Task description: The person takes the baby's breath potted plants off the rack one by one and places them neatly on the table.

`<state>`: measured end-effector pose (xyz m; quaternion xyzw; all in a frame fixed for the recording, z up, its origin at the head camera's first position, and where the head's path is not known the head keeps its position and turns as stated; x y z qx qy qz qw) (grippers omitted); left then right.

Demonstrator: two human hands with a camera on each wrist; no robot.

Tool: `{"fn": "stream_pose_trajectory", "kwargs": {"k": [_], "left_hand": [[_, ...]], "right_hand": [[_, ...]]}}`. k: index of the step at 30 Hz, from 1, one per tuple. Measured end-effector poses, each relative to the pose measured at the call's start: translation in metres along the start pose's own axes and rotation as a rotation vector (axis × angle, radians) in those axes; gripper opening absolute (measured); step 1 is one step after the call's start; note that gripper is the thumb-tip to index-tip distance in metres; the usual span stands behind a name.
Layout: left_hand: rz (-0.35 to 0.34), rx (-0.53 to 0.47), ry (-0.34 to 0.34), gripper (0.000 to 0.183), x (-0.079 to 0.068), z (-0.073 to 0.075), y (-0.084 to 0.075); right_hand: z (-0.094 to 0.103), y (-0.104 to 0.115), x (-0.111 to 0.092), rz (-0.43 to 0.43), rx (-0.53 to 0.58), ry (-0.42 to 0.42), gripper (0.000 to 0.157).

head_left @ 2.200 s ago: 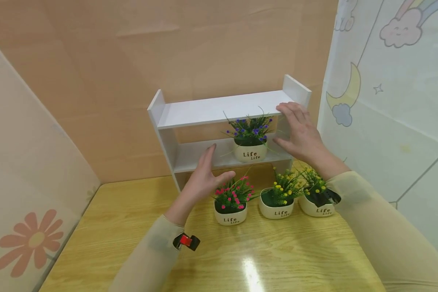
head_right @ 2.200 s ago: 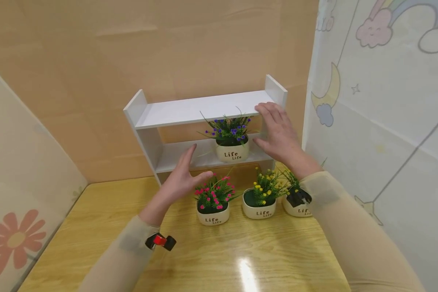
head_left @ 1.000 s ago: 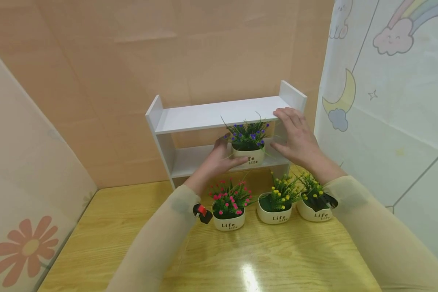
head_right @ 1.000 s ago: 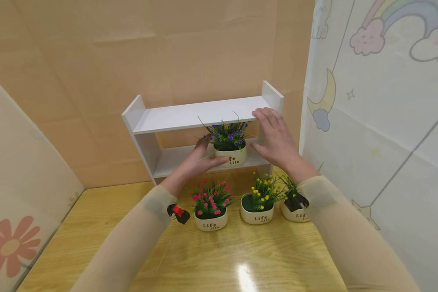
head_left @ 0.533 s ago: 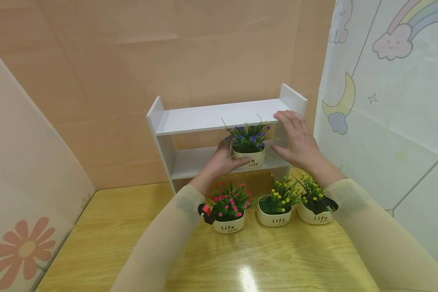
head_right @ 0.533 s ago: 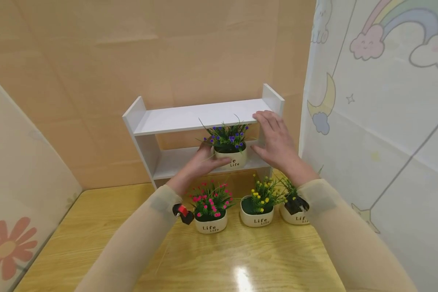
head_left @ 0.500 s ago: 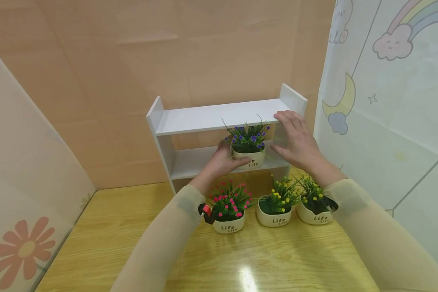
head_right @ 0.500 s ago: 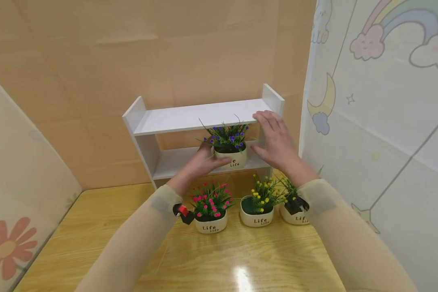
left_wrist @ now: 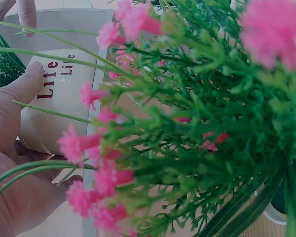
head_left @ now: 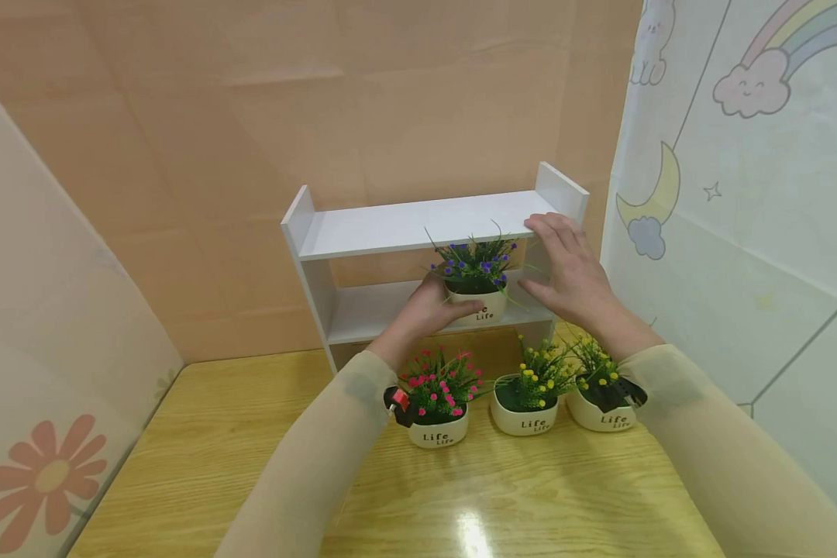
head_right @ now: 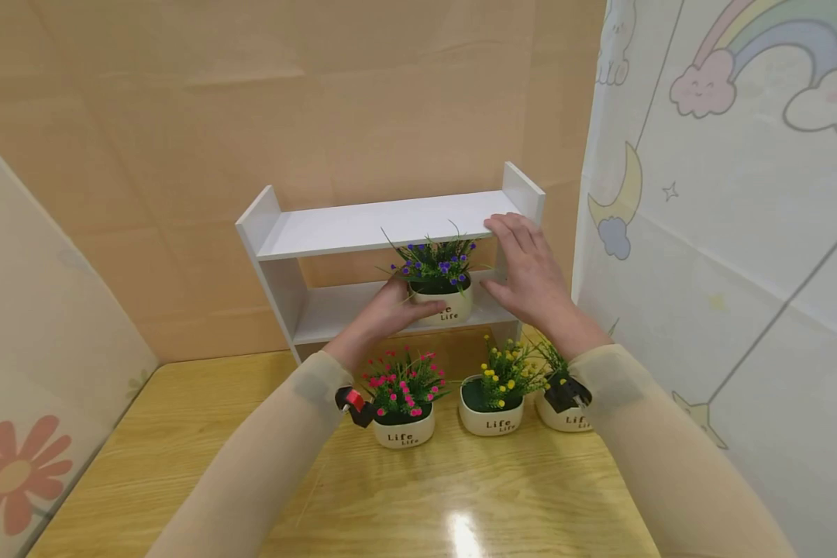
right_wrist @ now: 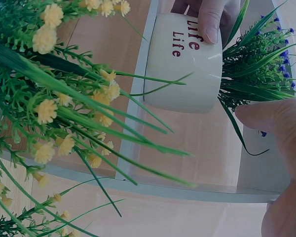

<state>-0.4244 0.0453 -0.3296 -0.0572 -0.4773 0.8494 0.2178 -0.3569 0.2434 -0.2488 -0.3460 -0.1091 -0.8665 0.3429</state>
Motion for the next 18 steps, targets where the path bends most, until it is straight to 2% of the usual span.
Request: {"fn": "stream_pose_trajectory", "kwargs": {"k": [4,14,18], "left_hand": [[0.006,0.005,-0.006,0.103,0.001,0.000,0.002],[0.111,0.050,-0.019,0.113,-0.007,0.002,0.008],[0.105,0.046,-0.019,0.111,-0.010,0.002,0.007]], "right_hand": [[-0.001,0.001,0.001,-0.010,0.000,0.003,0.097],[-0.001,0.000,0.000,-0.009,-0.004,-0.002,0.099],[0.001,0.000,0.001,0.006,-0.005,-0.010,0.099]]}}
Point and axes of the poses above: each hand's wrist, its own x-axis towards the middle knuckle, its own z-axis out of the back of the hand, y = z × x, the point moved 8 cm from there along x, towards the middle knuckle, and after that the axes turned 13 degrees about z, right-handed, at the moved point
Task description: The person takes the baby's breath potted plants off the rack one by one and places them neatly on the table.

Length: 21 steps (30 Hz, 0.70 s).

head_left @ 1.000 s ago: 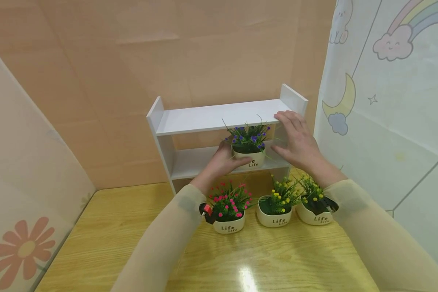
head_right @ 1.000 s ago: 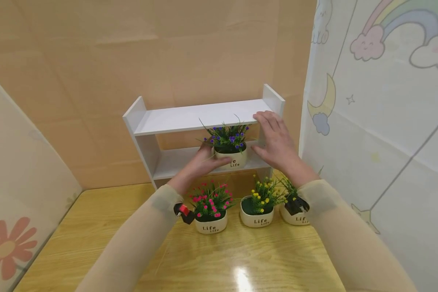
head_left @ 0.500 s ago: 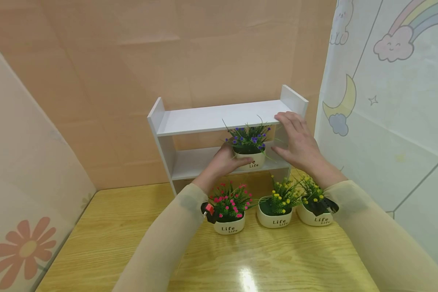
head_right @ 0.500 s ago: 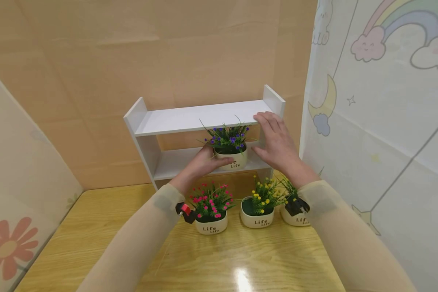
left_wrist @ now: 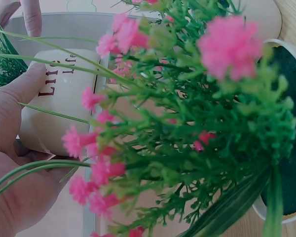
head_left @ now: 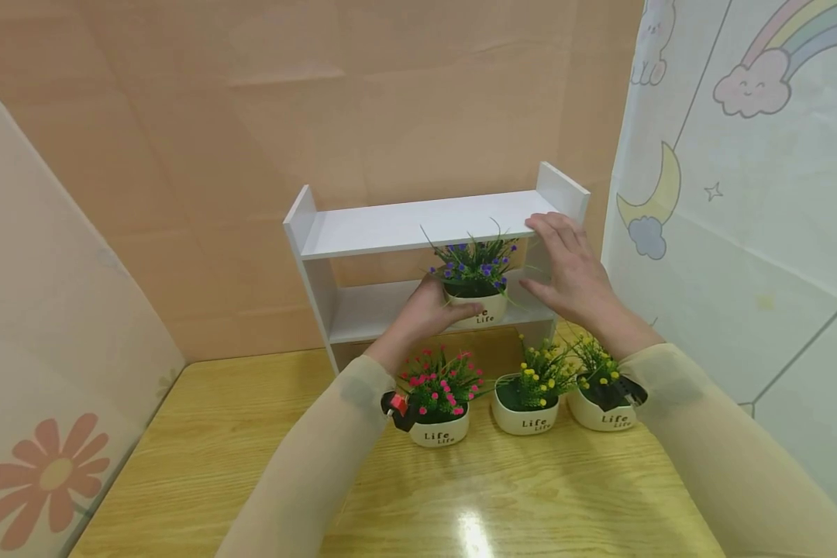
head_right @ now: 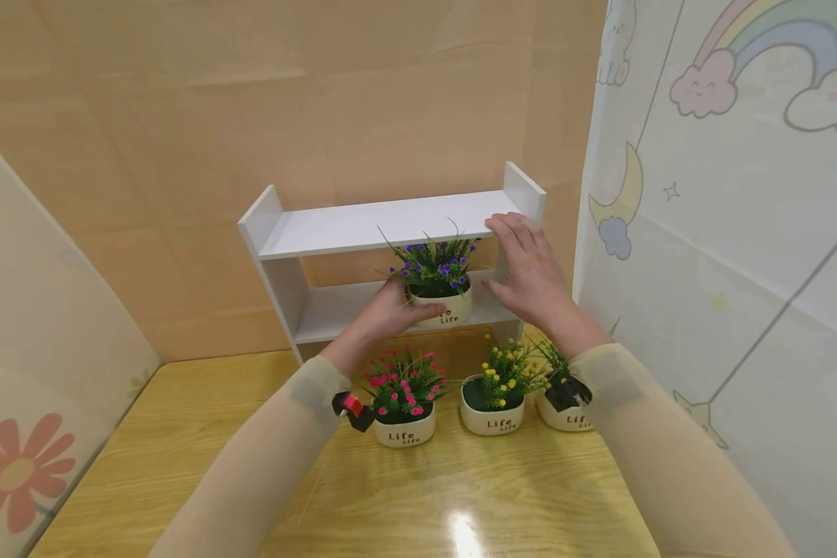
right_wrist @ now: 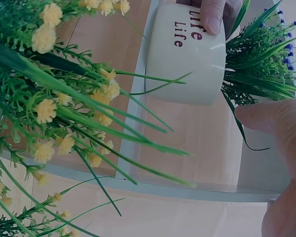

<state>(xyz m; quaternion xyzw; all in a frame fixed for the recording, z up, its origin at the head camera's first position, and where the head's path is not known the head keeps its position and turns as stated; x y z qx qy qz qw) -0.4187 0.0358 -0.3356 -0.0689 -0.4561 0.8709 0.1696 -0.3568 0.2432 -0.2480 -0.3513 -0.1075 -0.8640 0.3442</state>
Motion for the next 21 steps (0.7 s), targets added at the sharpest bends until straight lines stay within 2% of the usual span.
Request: {"fn": "stream_pose_trajectory", "kwargs": {"k": [7,14,17,19,21], "left_hand": [[-0.015,0.009,-0.010,0.105,-0.006,0.001,0.000],[0.017,0.038,-0.012,0.094,-0.015,0.003,0.002],[-0.011,0.051,-0.019,0.088,-0.017,0.005,0.000],[-0.053,0.049,-0.023,0.084,-0.018,0.005,-0.003],[-0.089,0.046,-0.025,0.088,-0.020,0.005,-0.006]], "right_hand": [[0.001,0.000,0.000,0.011,0.001,-0.006,0.099],[0.000,0.000,0.001,0.020,0.003,-0.015,0.099],[0.000,0.000,0.001,0.016,0.002,-0.014,0.099],[-0.001,-0.001,0.001,0.006,0.002,-0.008,0.100],[-0.002,-0.001,0.001,-0.007,0.001,0.000,0.101]]}}
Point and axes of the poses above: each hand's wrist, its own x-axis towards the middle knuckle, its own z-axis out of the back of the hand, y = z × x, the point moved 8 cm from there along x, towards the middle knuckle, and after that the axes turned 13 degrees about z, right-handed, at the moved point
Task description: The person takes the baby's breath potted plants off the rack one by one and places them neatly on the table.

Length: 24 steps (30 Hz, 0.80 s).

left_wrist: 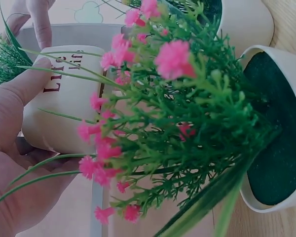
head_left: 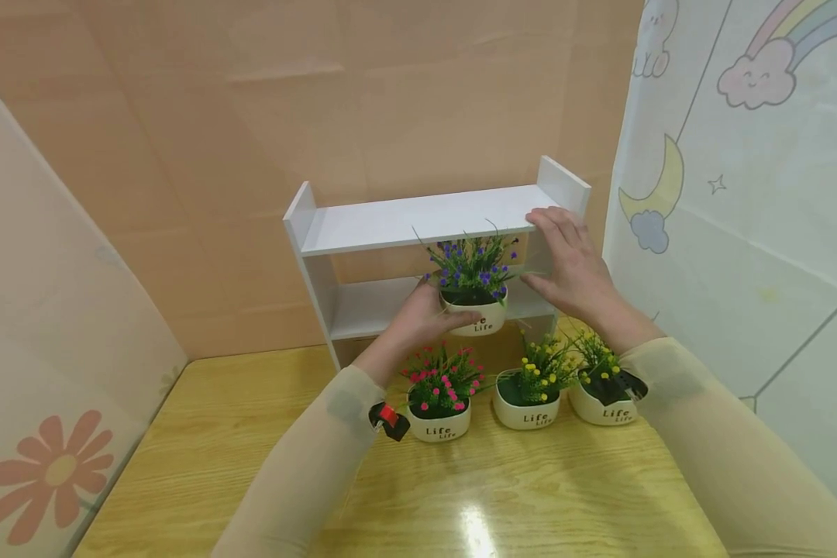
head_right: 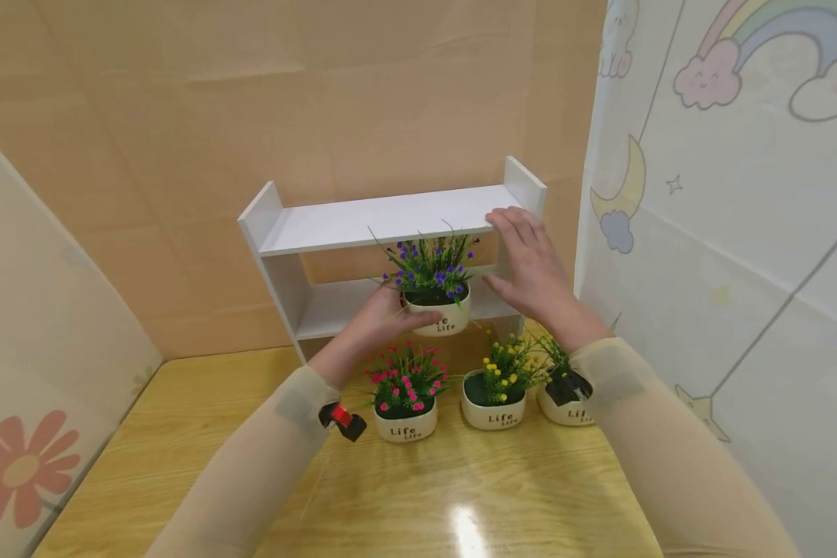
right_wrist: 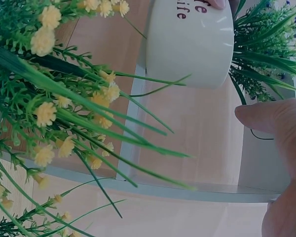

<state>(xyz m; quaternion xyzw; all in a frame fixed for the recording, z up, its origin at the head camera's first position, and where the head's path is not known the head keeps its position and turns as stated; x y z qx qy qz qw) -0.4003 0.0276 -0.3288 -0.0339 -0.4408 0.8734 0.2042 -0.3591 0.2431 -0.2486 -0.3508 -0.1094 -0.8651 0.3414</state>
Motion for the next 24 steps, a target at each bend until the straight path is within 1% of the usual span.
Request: {"fn": "stream_pose_trajectory", "kwargs": {"k": [2,3,5,9,11,15,21,24], "left_hand": [[-0.026,-0.009,0.002,0.090,-0.001,0.000,-0.002],[-0.023,-0.009,0.003,0.090,-0.002,0.000,-0.002],[-0.012,-0.001,0.007,0.091,-0.004,0.000,-0.001],[0.031,0.023,0.004,0.096,-0.008,0.000,0.003],[0.021,0.018,0.005,0.095,-0.010,0.000,0.002],[-0.019,0.005,0.013,0.093,-0.014,-0.001,-0.002],[0.022,0.002,0.024,0.100,-0.025,-0.002,0.000],[0.068,0.004,0.032,0.108,-0.031,-0.002,0.003]], "right_hand": [[0.000,0.000,0.000,-0.012,-0.001,0.008,0.103],[0.000,0.000,0.000,-0.017,-0.003,0.011,0.103],[0.000,0.000,0.000,-0.024,-0.004,0.015,0.104],[0.000,0.000,0.000,-0.030,-0.002,0.019,0.101],[0.000,0.000,0.001,-0.028,0.002,0.019,0.100],[0.000,0.001,0.001,-0.028,0.005,0.021,0.099],[0.000,0.000,0.001,-0.045,-0.002,0.030,0.100],[-0.001,0.000,0.001,-0.043,-0.007,0.032,0.100]]}}
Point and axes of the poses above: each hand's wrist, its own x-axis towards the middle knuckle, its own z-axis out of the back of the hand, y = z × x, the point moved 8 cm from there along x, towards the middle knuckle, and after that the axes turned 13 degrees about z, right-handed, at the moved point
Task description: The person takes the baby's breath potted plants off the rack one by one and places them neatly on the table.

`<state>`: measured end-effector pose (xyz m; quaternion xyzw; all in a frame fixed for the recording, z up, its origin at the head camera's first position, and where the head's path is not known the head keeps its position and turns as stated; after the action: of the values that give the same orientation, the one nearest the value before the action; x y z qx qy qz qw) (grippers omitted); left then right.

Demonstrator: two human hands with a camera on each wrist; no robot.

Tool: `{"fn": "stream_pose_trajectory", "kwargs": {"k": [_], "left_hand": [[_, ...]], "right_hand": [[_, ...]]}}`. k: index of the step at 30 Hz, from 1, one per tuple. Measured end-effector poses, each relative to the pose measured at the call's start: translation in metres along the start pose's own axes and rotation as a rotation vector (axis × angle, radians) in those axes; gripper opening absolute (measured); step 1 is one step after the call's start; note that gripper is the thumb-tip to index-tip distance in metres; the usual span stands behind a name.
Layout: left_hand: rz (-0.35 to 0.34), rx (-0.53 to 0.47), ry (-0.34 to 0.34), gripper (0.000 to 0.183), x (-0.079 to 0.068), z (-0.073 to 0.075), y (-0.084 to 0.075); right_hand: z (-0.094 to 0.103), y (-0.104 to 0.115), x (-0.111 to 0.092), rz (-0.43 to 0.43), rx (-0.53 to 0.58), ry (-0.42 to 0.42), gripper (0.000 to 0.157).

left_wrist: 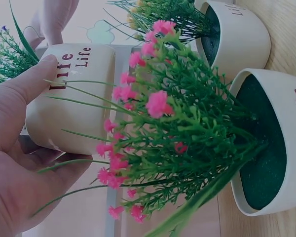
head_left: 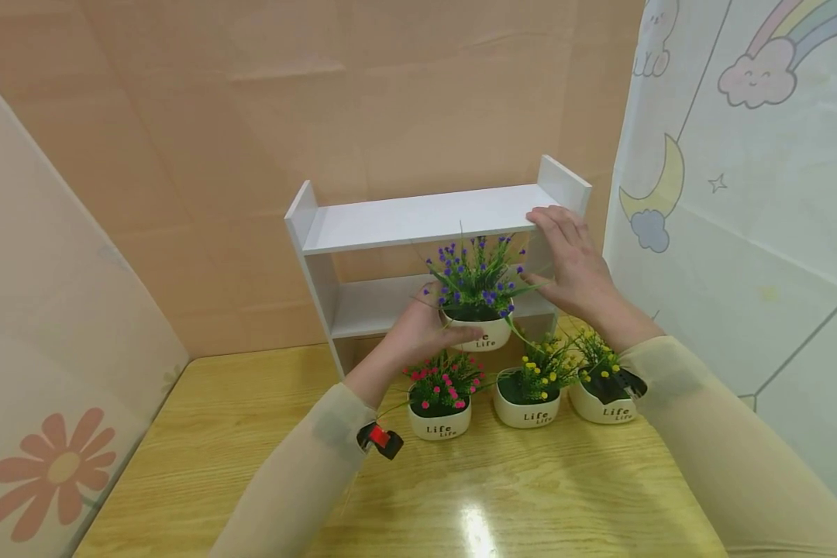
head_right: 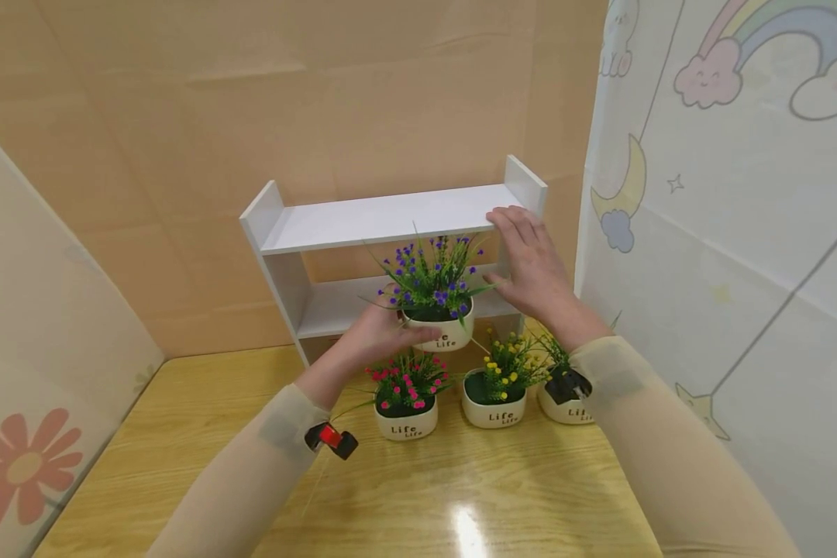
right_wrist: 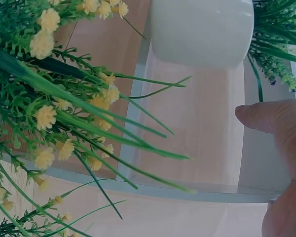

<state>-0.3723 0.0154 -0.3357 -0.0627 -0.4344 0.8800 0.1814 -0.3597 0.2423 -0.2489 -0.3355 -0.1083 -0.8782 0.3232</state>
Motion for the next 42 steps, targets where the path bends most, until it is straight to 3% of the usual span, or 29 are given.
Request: {"fn": "stream_pose_trajectory", "kwargs": {"k": [4,11,18,26,29,35,42], "left_hand": [[0.044,0.010,0.008,0.118,-0.008,0.001,0.004],[-0.067,-0.013,0.021,0.104,-0.019,0.001,-0.003],[-0.104,-0.018,0.036,0.107,-0.028,-0.001,-0.005],[-0.035,-0.001,0.062,0.087,-0.044,0.004,-0.004],[-0.064,-0.009,0.067,0.086,-0.050,0.008,-0.006],[-0.199,-0.051,0.061,0.084,-0.058,0.019,-0.014],[-0.184,-0.085,0.051,0.083,-0.069,0.032,-0.008]], "right_hand": [[-0.001,0.000,0.000,0.010,0.003,-0.001,0.100],[-0.001,-0.001,0.000,0.004,0.011,0.002,0.099],[-0.001,0.000,-0.001,0.023,0.010,-0.016,0.100],[0.000,0.000,0.001,0.031,0.009,-0.024,0.102],[0.000,0.001,0.001,0.033,0.012,-0.028,0.101],[0.000,0.001,0.001,0.041,0.005,-0.032,0.098],[0.000,0.000,0.000,0.031,0.001,-0.026,0.098]]}}
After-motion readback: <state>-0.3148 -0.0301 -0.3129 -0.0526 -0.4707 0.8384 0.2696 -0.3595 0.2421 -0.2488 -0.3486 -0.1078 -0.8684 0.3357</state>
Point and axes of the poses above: each hand's wrist, its own x-axis towards the middle knuckle, its own z-axis out of the back of the hand, y = z × x, the point moved 8 cm from there along x, towards the middle knuckle, and after that the axes turned 13 degrees about z, right-handed, at the moved point
